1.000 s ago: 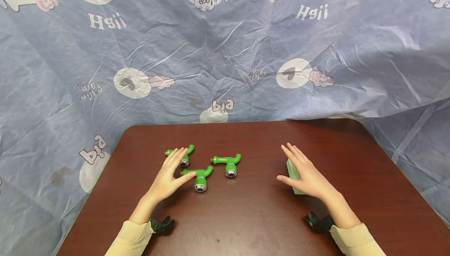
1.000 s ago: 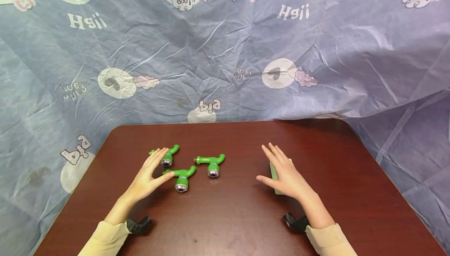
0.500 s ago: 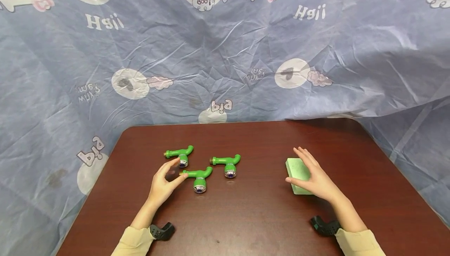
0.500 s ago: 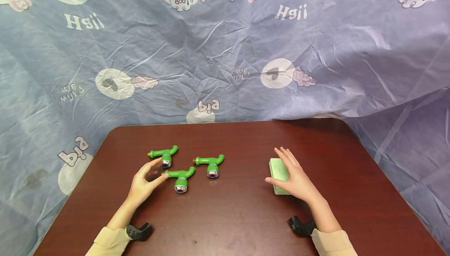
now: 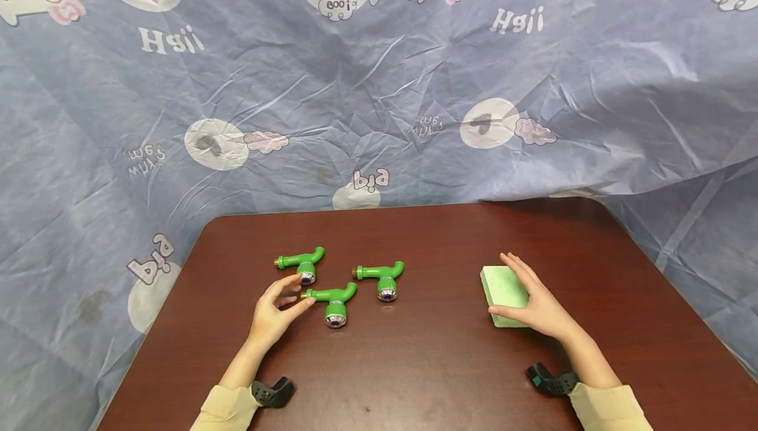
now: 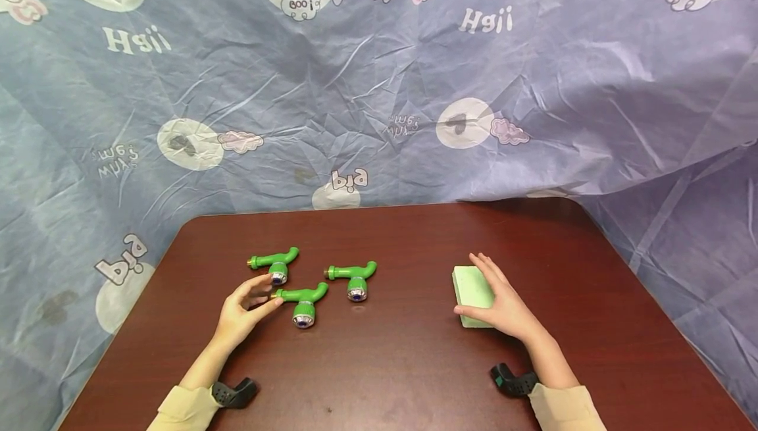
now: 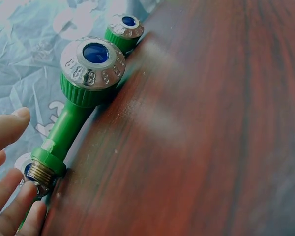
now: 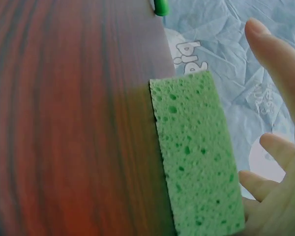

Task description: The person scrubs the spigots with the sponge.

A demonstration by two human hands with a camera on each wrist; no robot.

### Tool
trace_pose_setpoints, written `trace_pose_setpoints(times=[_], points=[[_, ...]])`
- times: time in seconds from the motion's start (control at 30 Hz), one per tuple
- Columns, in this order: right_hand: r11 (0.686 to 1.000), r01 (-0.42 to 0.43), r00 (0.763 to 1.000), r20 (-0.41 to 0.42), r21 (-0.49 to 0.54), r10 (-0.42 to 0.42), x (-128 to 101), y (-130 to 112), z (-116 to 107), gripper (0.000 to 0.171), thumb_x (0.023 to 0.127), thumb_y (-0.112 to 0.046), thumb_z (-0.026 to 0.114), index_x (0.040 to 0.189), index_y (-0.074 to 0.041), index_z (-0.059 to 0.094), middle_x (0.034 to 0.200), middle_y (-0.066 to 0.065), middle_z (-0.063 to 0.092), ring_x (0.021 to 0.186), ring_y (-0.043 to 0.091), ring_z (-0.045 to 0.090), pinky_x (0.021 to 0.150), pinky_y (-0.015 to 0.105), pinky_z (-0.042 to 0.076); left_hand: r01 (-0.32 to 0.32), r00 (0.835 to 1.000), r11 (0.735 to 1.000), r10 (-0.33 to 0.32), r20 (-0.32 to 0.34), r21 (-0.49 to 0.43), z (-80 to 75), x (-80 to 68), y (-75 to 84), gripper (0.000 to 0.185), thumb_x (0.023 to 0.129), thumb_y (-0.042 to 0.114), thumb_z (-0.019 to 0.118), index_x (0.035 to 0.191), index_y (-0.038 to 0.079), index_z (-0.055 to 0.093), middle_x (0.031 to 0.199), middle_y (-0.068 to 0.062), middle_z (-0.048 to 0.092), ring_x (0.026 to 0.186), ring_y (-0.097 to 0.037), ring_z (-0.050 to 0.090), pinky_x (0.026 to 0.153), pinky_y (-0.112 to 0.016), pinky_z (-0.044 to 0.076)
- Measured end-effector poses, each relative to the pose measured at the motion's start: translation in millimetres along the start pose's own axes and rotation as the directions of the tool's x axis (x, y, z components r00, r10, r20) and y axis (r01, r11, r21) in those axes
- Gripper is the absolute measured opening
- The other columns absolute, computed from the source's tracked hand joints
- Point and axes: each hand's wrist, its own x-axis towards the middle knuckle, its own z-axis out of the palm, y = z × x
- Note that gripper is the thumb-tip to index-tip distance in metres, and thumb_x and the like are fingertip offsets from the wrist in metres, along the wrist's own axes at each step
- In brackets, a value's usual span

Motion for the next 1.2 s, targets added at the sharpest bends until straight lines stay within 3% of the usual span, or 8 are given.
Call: trace_pose_setpoints(times=[0.2,0.33,0.47,0.57,0.73,0.8,1.17,1.2], points=[[0.998,-0.052,0.998,0.018,0.031,0.052,-4,11,-4,0.099,0.072,-0.021,0.083,0.150,-0.022,0.022,0.152,0.018,0.016,0.137,0.035,0.014,0.097,0.065,0.022,0.082,0.996,0.996,-0.081,0.027,-0.036,-0.4,1.3,-13.8,0.048,0.075,0.000,0.077,0.117,-0.009,0.058,0.116,-0.025,0.059,0.102,-0.043,0.056,0.085,-0.051,0.049],[0.996,-0.071,0.997,0.041,0.048,0.069,-6,17,-7,0.097,0.074,-0.021,0.081,0.150,-0.024,0.021,0.153,0.016,0.016,0.138,0.024,0.013,0.097,0.063,0.021,0.119,0.992,0.993,-0.118,0.044,-0.024,-1.4,2.2,-32.3,0.047,0.075,0.004,0.079,0.117,-0.003,0.061,0.114,-0.021,0.062,0.102,-0.037,0.058,0.087,-0.045,0.050],[0.997,-0.049,0.997,0.063,0.052,0.045,-8,22,-10,0.096,0.075,-0.018,0.080,0.150,-0.022,0.021,0.153,0.014,0.017,0.135,0.008,0.016,0.105,0.031,0.024,0.127,0.990,0.992,-0.128,0.058,0.021,-2.2,2.0,-40.7,0.044,0.074,0.013,0.081,0.115,0.006,0.066,0.110,-0.011,0.066,0.099,-0.027,0.061,0.086,-0.035,0.051],[0.998,-0.032,0.997,0.078,0.051,0.028,-9,24,-11,0.096,0.075,-0.017,0.080,0.150,-0.022,0.022,0.153,0.014,0.017,0.133,0.003,0.019,0.096,0.011,0.022,0.127,0.990,0.991,-0.130,0.059,0.051,-1.6,1.2,-41.6,0.041,0.074,0.017,0.081,0.112,0.009,0.068,0.107,-0.004,0.067,0.095,-0.021,0.062,0.083,-0.028,0.051],[0.997,-0.029,0.992,0.124,0.067,0.020,-10,27,-14,0.098,0.073,-0.016,0.082,0.150,-0.019,0.022,0.154,0.016,0.013,0.137,0.010,0.016,0.100,0.048,0.025,0.126,0.990,0.987,-0.132,0.050,0.102,0.2,0.0,-40.8,0.039,0.074,0.017,0.081,0.110,0.009,0.070,0.105,-0.003,0.068,0.091,-0.018,0.062,0.081,-0.026,0.051],[0.997,-0.031,0.989,0.147,0.064,0.021,-10,28,-17,0.098,0.071,-0.017,0.083,0.150,-0.016,0.023,0.154,0.016,0.013,0.137,0.010,0.014,0.098,0.052,0.024,0.126,0.990,0.985,-0.132,0.043,0.119,0.7,0.3,-40.3,0.038,0.074,0.016,0.081,0.109,0.009,0.070,0.103,-0.003,0.068,0.090,-0.018,0.063,0.080,-0.026,0.052],[0.999,0.037,0.977,0.208,0.009,-0.038,-8,31,-22,0.096,0.067,-0.023,0.086,0.146,-0.013,0.033,0.150,0.020,0.017,0.135,0.013,0.016,0.092,0.014,0.021,0.106,0.991,0.965,-0.121,0.050,0.242,0.8,1.7,-38.6,0.040,0.075,0.016,0.081,0.113,0.012,0.070,0.098,-0.001,0.068,0.090,-0.019,0.062,0.079,-0.034,0.052],[0.999,0.033,0.978,0.204,0.007,-0.034,-7,32,-22,0.096,0.066,-0.023,0.086,0.145,-0.013,0.033,0.150,0.020,0.017,0.135,0.012,0.016,0.092,0.015,0.021,0.110,0.990,0.962,-0.127,0.053,0.249,0.5,1.5,-38.4,0.040,0.075,0.017,0.081,0.113,0.013,0.069,0.098,0.000,0.068,0.090,-0.019,0.062,0.080,-0.034,0.052]])
